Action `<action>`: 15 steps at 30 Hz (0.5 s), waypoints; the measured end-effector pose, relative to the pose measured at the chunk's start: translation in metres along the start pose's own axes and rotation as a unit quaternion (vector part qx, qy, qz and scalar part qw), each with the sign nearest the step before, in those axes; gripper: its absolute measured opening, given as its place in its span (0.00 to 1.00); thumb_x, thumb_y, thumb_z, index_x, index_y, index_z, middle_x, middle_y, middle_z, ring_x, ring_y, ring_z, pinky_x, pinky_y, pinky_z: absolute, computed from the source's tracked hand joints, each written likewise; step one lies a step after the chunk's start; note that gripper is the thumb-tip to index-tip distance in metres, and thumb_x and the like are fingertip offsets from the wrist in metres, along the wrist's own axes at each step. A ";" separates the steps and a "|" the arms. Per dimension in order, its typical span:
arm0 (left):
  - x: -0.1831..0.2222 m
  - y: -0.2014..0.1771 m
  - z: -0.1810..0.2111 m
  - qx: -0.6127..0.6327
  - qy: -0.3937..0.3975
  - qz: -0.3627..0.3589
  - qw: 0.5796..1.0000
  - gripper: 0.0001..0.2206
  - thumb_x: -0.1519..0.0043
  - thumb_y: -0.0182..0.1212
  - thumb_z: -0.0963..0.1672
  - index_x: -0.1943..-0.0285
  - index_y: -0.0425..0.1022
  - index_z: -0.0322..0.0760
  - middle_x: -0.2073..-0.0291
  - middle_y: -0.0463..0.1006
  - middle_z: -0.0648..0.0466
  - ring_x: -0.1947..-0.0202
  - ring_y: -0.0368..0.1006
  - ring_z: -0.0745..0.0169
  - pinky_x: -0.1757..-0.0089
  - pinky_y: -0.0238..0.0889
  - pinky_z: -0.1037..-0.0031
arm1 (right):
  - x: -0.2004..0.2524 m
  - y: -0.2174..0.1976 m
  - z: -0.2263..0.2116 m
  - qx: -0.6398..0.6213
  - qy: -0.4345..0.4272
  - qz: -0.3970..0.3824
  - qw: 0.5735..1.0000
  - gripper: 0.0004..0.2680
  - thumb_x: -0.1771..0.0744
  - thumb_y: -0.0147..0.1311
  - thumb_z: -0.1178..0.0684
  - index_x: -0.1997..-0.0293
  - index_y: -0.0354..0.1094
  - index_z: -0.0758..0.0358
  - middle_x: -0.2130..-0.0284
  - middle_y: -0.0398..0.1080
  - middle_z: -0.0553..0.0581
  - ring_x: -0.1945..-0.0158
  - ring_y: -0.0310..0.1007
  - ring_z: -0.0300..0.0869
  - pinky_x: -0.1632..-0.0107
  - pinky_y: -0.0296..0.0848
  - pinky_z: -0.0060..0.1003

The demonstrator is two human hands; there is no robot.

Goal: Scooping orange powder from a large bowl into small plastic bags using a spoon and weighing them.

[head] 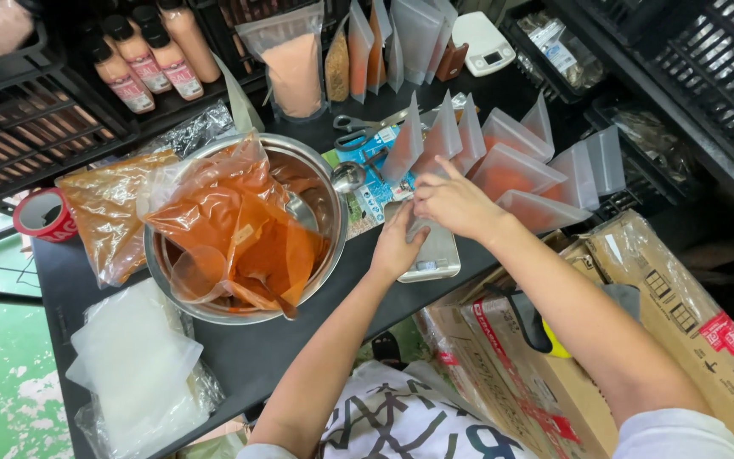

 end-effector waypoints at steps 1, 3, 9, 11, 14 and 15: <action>-0.002 0.000 0.002 0.000 0.002 0.002 1.000 0.30 0.35 0.58 0.50 0.24 0.56 0.43 0.26 0.57 0.43 0.29 0.56 0.32 0.34 0.53 0.49 | 0.000 -0.007 0.002 0.002 0.000 0.001 1.000 0.05 0.34 0.54 0.42 0.65 0.77 0.40 0.61 0.74 0.38 0.36 0.62 0.35 0.25 0.38 0.60; -0.006 0.002 0.006 0.013 0.000 -0.011 1.000 0.23 0.32 0.52 0.54 0.31 0.68 0.46 0.35 0.71 0.48 0.35 0.66 0.40 0.38 0.62 0.54 | -0.001 -0.018 0.006 -0.052 0.034 -0.023 0.998 0.05 0.35 0.58 0.39 0.65 0.77 0.38 0.65 0.76 0.36 0.38 0.63 0.34 0.25 0.40 0.59; -0.017 -0.009 -0.010 0.122 0.077 0.022 0.989 0.08 0.33 0.60 0.48 0.57 0.86 0.49 0.65 0.85 0.54 0.55 0.79 0.63 0.54 0.71 0.68 | 0.002 -0.121 0.016 -0.321 0.104 0.011 0.941 0.05 0.38 0.66 0.49 0.74 0.77 0.50 0.73 0.78 0.50 0.55 0.76 0.46 0.44 0.71 0.47; -0.007 -0.019 0.004 0.155 0.088 0.018 0.984 0.08 0.33 0.60 0.47 0.58 0.86 0.49 0.68 0.85 0.56 0.58 0.74 0.72 0.56 0.71 0.71 | 0.004 -0.138 0.013 -0.350 0.123 0.016 0.929 0.04 0.37 0.65 0.49 0.74 0.78 0.49 0.74 0.77 0.48 0.55 0.76 0.44 0.46 0.72 0.45; 0.001 -0.031 0.023 0.202 0.093 0.019 0.975 0.09 0.32 0.59 0.46 0.60 0.87 0.49 0.71 0.85 0.59 0.63 0.69 0.83 0.58 0.71 0.76 | 0.009 -0.151 0.011 -0.384 0.148 0.023 0.911 0.04 0.37 0.65 0.50 0.73 0.79 0.47 0.74 0.76 0.46 0.56 0.76 0.42 0.48 0.74 0.42; 0.004 -0.035 0.028 0.215 0.087 0.025 0.972 0.10 0.32 0.59 0.46 0.60 0.87 0.49 0.71 0.85 0.60 0.63 0.68 0.84 0.59 0.70 0.78 | 0.010 -0.154 0.010 -0.391 0.154 0.025 0.907 0.03 0.36 0.64 0.50 0.71 0.79 0.48 0.73 0.76 0.47 0.55 0.76 0.42 0.48 0.74 0.41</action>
Point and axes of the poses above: each hand's wrist, its own x-axis away from the middle knuckle, its own y-axis out of the palm, z = x × y, the point moved 3 cm from there along -x, towards the middle knuckle
